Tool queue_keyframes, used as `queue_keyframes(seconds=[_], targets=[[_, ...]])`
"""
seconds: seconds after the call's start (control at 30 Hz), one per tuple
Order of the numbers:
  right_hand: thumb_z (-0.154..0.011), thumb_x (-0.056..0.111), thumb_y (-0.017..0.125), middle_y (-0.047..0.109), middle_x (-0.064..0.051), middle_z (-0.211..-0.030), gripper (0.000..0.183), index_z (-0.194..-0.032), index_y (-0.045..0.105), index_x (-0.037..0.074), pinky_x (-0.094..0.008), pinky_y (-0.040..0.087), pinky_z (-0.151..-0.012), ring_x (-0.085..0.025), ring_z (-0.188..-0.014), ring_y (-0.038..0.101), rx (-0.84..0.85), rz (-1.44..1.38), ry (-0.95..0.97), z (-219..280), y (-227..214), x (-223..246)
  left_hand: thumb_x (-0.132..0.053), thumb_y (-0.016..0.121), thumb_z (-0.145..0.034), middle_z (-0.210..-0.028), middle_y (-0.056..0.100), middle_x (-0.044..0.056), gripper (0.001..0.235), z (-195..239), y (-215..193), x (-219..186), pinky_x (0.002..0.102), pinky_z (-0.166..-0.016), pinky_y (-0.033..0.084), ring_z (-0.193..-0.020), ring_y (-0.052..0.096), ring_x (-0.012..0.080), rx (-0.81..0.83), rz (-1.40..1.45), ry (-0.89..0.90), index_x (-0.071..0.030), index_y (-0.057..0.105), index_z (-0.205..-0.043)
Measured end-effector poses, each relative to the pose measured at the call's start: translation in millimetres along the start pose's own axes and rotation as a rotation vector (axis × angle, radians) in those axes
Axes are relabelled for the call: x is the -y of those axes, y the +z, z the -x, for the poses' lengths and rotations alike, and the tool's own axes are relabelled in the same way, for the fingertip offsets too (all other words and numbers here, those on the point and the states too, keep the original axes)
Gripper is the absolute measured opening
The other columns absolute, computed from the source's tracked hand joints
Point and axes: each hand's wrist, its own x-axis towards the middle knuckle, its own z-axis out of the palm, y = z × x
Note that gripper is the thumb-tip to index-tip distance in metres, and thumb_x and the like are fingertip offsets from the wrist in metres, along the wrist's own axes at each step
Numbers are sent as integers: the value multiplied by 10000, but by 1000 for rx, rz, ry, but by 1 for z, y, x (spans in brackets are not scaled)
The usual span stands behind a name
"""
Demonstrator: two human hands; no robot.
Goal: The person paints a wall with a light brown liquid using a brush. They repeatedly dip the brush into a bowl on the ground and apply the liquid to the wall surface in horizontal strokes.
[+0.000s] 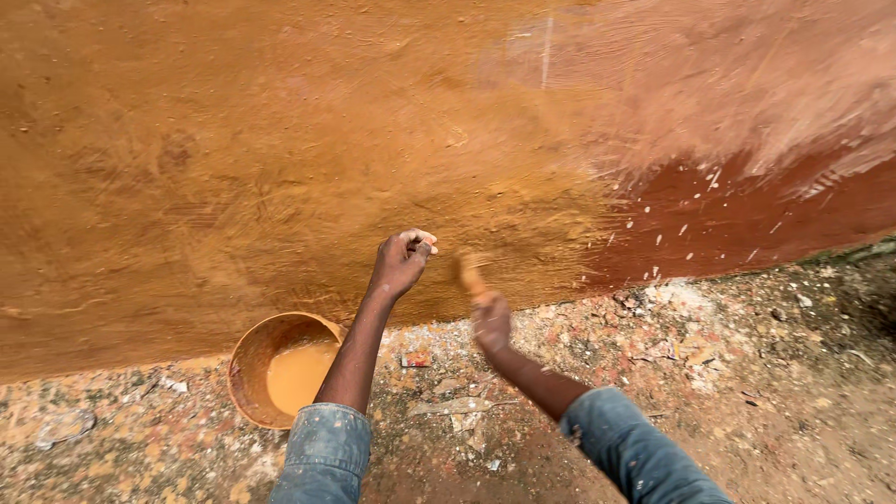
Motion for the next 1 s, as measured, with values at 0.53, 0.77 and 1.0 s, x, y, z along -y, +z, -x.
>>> queue_keyframes(seconds=[0.53, 0.77, 1.0], targets=[[-994, 126, 597, 630, -45, -900, 160, -1099, 646, 15, -174, 442, -470, -66, -644, 519, 314, -971, 256, -13, -41, -10, -128, 627, -978, -914, 775, 45, 190, 2, 12, -3, 285, -746, 565, -794, 692, 104, 40, 260, -159, -15, 765, -1042], [-1041, 206, 613, 677, -130, -873, 198, -1089, 619, 14, -306, 480, -420, -160, -571, 579, -453, 339, 236, -106, -221, -87, -154, 644, -992, -901, 769, 70, 197, -19, 74, 9, 289, -738, 551, -782, 686, 125, 104, 336, -59, 0, 760, -1036], [-985, 753, 204, 483, 0, -691, 814, -897, 571, 32, -307, 382, -377, -100, -531, 439, -563, 95, -255, -102, -241, -101, -157, 641, -982, -933, 779, 50, 184, -25, 86, -14, 283, -743, 548, -808, 685, 113, 146, 254, -127, -46, 762, -1065]])
